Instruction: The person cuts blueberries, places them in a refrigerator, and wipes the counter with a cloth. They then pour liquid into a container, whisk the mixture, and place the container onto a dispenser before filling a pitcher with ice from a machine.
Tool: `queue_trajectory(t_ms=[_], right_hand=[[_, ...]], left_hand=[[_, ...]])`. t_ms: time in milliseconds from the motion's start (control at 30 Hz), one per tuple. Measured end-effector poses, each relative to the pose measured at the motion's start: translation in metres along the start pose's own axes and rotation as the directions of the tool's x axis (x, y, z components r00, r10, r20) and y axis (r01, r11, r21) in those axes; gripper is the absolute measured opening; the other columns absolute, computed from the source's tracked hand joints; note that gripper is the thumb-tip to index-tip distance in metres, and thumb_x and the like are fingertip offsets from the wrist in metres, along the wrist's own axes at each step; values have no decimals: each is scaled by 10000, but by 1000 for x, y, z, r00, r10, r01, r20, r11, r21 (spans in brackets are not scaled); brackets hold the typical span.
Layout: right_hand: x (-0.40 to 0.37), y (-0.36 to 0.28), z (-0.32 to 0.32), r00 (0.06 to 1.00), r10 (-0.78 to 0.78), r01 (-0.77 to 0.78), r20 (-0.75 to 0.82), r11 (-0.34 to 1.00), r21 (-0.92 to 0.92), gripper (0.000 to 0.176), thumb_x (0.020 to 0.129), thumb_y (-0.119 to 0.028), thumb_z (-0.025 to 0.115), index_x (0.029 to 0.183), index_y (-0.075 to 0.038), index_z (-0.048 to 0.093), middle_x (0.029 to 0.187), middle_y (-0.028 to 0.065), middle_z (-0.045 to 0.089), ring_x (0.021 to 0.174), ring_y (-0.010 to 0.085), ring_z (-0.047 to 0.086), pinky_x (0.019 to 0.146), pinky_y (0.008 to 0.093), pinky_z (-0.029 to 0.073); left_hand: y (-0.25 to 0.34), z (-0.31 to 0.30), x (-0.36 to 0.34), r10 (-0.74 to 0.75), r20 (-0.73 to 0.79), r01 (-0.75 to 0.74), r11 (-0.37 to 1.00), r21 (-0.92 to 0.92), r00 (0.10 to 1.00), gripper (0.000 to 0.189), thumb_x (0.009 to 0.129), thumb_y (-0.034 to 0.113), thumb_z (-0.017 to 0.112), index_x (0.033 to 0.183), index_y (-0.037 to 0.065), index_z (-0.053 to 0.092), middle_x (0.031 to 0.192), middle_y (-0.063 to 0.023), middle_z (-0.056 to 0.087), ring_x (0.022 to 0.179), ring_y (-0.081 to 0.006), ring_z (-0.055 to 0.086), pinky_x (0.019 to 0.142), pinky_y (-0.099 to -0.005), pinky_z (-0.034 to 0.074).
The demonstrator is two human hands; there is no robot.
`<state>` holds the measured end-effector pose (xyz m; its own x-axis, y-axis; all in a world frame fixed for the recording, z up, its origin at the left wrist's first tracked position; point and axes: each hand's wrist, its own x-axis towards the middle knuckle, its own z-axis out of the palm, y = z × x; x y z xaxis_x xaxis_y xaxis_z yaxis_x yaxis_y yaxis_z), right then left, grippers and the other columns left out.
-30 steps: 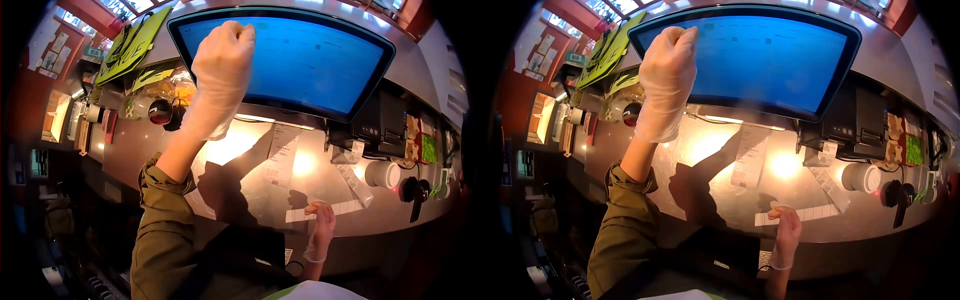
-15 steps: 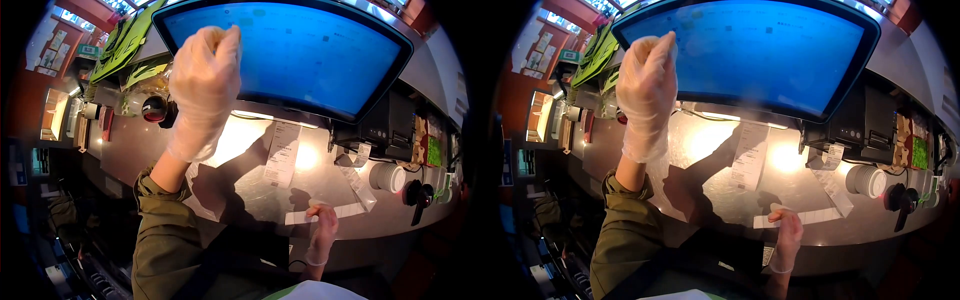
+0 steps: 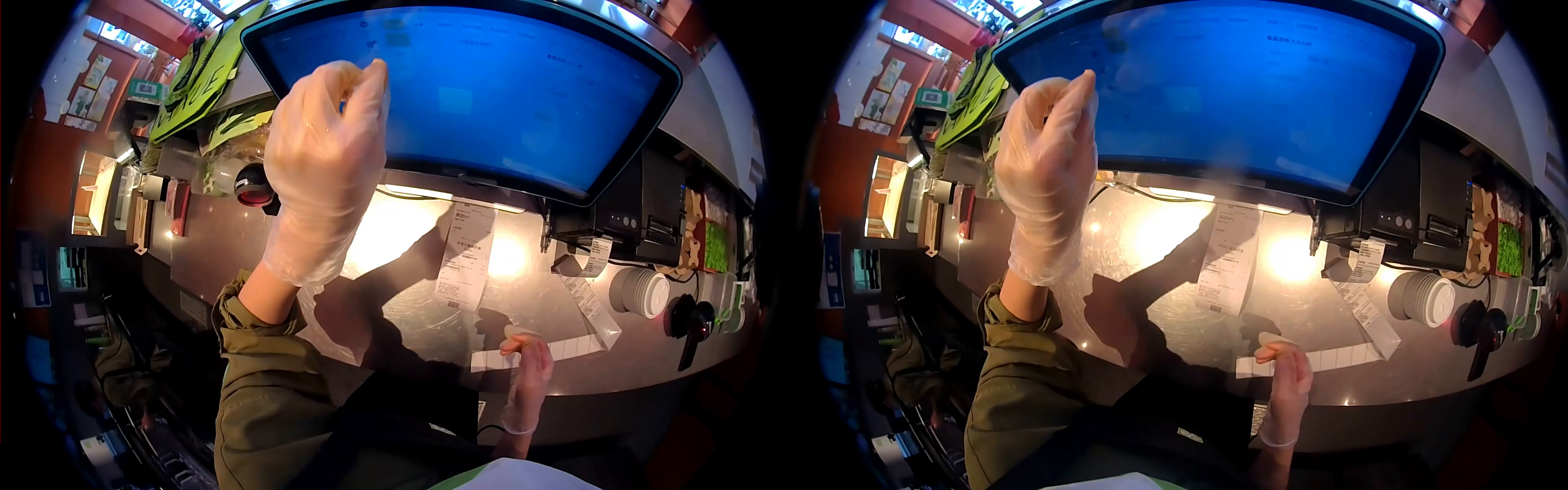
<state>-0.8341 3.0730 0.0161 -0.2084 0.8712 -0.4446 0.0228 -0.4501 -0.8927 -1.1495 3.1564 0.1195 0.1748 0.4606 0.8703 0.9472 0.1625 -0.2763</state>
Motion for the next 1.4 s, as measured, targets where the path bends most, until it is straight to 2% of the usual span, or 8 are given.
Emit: queue_trajectory(t_ms=[233,267,400,633,967,1000,1100,1400], right_hand=[[2,4,1,999,37,-37,-10,999,-12,190,903,-82,434,882,-1,604,805,51,580,796,125,531,837,265,393],[2,4,3,999,46,-46,-13,999,-10,190,903,-81,435,884,-1,606,803,51,580,796,124,531,836,265,393],[2,7,6,1000,-9,10,9,999,-51,193,902,-76,436,899,6,611,795,47,582,793,122,533,830,259,393],[4,17,1,999,34,-34,4,999,35,208,916,-82,433,938,13,616,814,45,594,797,116,534,813,246,393],[7,21,-3,999,19,-20,36,1000,24,210,909,-66,425,954,18,612,832,44,592,793,111,533,796,240,402],[7,22,-3,999,17,-18,39,999,35,209,907,-63,425,954,19,612,835,44,593,794,111,534,797,240,403],[6,17,-1,999,27,-29,40,999,39,209,906,-66,427,948,24,611,832,45,594,796,108,534,795,240,406],[4,15,-1,995,103,-104,19,992,69,227,917,-157,458,923,23,594,844,65,585,806,127,535,843,265,397]], left_hand=[[31,0,-26,155,149,-124,971,-203,977,295,712,21,643,1001,42,591,783,-41,540,652,-187,550,571,-294,449],[33,2,-26,105,135,-78,978,-191,985,317,698,22,706,986,128,627,794,-14,579,644,-179,565,558,-264,461],[26,8,-19,137,91,-124,983,-132,986,247,706,26,638,947,62,597,797,-30,532,668,-181,540,570,-284,447],[18,11,-14,108,115,-110,994,9,987,147,730,69,638,872,77,597,777,-7,511,648,-174,519,578,-275,442],[26,20,-9,173,82,-171,985,-25,982,149,726,56,634,868,68,592,756,-7,516,630,-169,523,571,-279,447],[30,15,-9,136,149,-126,990,-70,980,302,702,6,692,974,115,622,788,-7,565,658,-170,560,592,-268,458],[32,14,-10,140,170,-131,989,-63,976,307,704,6,696,981,115,619,794,-8,566,657,-170,558,589,-274,458],[31,22,-8,160,67,-158,987,-35,985,152,744,55,653,890,73,614,780,-20,529,651,-173,535,582,-283,447]])
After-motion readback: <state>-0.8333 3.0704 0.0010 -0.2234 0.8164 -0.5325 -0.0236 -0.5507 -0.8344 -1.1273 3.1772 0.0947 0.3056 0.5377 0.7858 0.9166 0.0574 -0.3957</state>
